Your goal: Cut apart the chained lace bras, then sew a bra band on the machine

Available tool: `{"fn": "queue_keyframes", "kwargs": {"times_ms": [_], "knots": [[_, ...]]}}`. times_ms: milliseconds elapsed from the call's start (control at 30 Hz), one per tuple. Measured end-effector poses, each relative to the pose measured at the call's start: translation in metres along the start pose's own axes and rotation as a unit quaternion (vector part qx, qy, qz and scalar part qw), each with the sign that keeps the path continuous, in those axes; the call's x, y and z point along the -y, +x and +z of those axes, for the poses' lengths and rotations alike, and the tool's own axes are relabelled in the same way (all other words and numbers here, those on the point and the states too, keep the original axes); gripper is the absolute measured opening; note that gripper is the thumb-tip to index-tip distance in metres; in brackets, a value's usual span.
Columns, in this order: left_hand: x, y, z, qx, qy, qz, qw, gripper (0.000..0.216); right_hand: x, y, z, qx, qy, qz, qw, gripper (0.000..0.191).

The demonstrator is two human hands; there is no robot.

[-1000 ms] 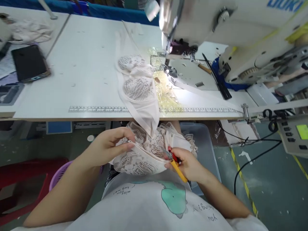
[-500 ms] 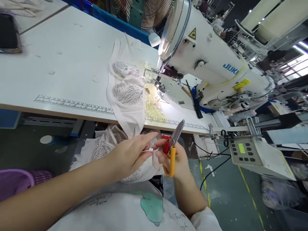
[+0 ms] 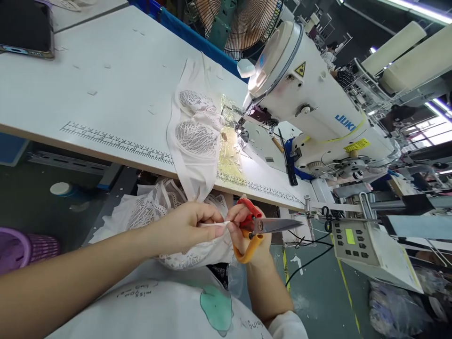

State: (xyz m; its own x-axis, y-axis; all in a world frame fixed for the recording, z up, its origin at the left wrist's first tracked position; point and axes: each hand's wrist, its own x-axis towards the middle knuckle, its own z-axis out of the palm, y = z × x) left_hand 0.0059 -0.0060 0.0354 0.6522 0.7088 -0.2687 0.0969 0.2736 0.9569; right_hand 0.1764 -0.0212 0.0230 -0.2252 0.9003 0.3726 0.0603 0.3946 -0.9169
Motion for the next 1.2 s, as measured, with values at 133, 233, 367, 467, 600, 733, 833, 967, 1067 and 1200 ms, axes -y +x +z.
{"fn": "queue_keyframes", "kwargs": {"times_ms": [133, 233, 367, 467, 600, 733, 833, 967, 1067, 1200], "knots": [[0.001, -0.001, 0.004, -0.04, -0.013, 0.017, 0.999, 0.031, -0.002, 0.0, 0.002, 0.004, -0.011, 0.003, 1.0, 0.013], [-0.001, -0.002, 0.008, -0.088, 0.015, 0.05, 0.995, 0.03, -0.001, 0.001, 0.003, 0.003, -0.009, 0.031, 0.999, 0.013], [-0.003, -0.002, 0.009, -0.11, 0.039, 0.056, 0.992, 0.029, 0.003, 0.004, -0.003, 0.034, -0.027, 0.101, 0.994, 0.018], [-0.001, -0.002, 0.003, -0.088, 0.001, -0.013, 0.996, 0.031, 0.004, 0.008, -0.017, 0.145, -0.03, 0.125, 0.981, 0.05], [0.003, -0.002, -0.009, -0.077, -0.036, -0.038, 0.996, 0.032, 0.001, 0.006, -0.032, 0.32, -0.092, 0.125, 0.935, 0.062], [0.005, -0.001, -0.015, -0.072, -0.049, -0.026, 0.996, 0.03, -0.004, -0.008, -0.033, 0.361, -0.148, 0.121, 0.913, 0.06], [0.005, 0.001, -0.017, -0.069, -0.061, -0.038, 0.995, 0.029, -0.006, -0.015, -0.029, 0.352, -0.17, 0.129, 0.911, 0.059], [0.005, 0.003, -0.017, -0.074, -0.076, -0.042, 0.993, 0.029, -0.002, -0.015, -0.025, 0.337, -0.193, 0.145, 0.91, 0.063], [0.005, 0.004, -0.018, -0.078, -0.089, -0.044, 0.992, 0.03, 0.001, -0.014, -0.022, 0.333, -0.205, 0.158, 0.907, 0.063], [0.003, 0.003, -0.019, -0.085, -0.088, -0.049, 0.991, 0.03, 0.002, -0.017, -0.02, 0.332, -0.214, 0.177, 0.901, 0.062]]}}
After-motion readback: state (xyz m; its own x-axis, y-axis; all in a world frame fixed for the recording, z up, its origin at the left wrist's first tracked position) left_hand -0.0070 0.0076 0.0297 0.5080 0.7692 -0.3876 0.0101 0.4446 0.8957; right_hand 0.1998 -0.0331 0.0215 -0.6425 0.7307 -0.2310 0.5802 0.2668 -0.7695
